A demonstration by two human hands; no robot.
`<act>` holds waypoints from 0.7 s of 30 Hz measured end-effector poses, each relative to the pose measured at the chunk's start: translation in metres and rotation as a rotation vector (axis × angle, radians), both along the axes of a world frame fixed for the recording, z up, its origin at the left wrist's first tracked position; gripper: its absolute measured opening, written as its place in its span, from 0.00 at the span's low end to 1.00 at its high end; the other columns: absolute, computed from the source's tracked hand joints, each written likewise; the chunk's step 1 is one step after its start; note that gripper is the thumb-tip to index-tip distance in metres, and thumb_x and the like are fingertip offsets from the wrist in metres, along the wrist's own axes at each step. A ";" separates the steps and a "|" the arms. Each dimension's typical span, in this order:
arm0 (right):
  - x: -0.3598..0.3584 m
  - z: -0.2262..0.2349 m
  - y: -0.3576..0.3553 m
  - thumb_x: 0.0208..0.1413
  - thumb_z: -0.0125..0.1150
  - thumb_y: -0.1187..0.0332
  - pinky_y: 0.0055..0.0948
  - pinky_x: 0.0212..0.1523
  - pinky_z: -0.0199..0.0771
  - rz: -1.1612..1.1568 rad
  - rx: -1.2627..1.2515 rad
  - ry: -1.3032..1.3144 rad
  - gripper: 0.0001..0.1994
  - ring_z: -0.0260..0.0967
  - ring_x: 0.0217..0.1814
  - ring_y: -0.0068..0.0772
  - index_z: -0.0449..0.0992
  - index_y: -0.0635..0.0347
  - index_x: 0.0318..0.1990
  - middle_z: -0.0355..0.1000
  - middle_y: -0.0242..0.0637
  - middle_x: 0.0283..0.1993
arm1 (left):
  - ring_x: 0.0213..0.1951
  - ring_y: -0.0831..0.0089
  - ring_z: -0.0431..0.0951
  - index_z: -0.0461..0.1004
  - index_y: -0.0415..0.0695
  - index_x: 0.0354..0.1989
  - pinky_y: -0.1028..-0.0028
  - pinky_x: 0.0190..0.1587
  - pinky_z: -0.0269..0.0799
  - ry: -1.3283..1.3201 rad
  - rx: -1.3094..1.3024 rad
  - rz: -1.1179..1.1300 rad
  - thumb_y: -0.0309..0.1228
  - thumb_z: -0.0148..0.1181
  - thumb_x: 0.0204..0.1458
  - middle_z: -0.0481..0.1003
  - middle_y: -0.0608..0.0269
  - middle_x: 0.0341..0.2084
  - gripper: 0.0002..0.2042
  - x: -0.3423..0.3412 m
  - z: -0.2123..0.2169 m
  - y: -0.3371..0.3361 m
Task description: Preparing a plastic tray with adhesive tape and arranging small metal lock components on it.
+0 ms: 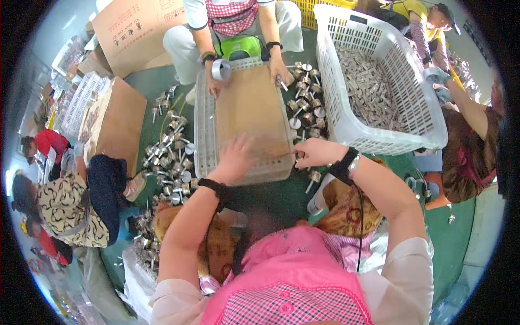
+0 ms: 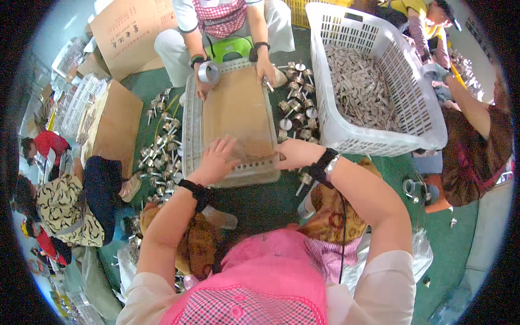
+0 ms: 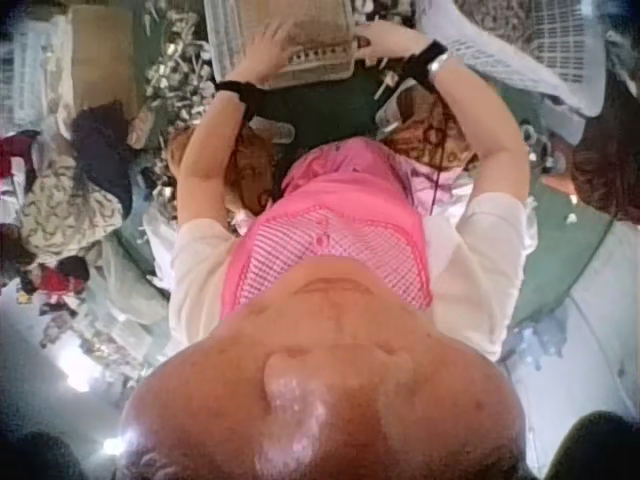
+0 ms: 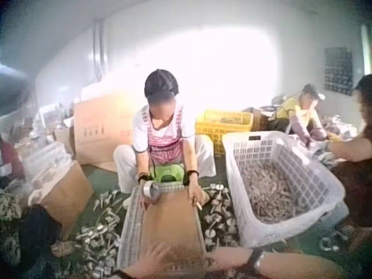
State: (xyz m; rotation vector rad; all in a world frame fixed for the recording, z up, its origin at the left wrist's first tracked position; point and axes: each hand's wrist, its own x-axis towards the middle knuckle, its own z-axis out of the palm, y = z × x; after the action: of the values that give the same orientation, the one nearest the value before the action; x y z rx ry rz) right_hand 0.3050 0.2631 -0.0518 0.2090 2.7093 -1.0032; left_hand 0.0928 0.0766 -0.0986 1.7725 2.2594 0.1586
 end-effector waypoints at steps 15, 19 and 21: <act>-0.007 -0.009 0.035 0.47 0.58 0.57 0.40 0.41 0.68 0.076 0.061 -0.089 0.24 0.69 0.39 0.50 0.66 0.62 0.49 0.69 0.48 0.37 | 0.65 0.50 0.39 0.50 0.54 0.63 0.39 0.58 0.33 0.160 -0.019 -0.005 0.52 0.49 0.49 0.41 0.56 0.65 0.33 0.003 -0.042 0.062; -0.010 -0.001 0.033 0.48 0.58 0.58 0.40 0.40 0.69 0.051 -0.066 0.038 0.23 0.69 0.38 0.49 0.67 0.62 0.48 0.70 0.47 0.37 | 0.64 0.50 0.41 0.52 0.54 0.63 0.38 0.58 0.34 0.148 0.024 -0.006 0.51 0.51 0.48 0.44 0.55 0.64 0.33 0.004 -0.040 0.065; -0.009 0.000 0.030 0.47 0.58 0.58 0.39 0.39 0.69 0.085 -0.002 0.069 0.22 0.69 0.39 0.48 0.67 0.62 0.47 0.69 0.46 0.35 | 0.65 0.50 0.39 0.50 0.54 0.63 0.39 0.58 0.34 0.150 -0.007 -0.009 0.50 0.50 0.49 0.42 0.56 0.64 0.34 0.004 -0.038 0.066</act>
State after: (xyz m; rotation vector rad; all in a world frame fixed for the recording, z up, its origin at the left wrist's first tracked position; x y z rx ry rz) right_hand 0.2962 0.2928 -0.0522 0.0596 2.7530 -1.0063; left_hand 0.0967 0.1426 -0.1363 1.8480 2.3499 0.0153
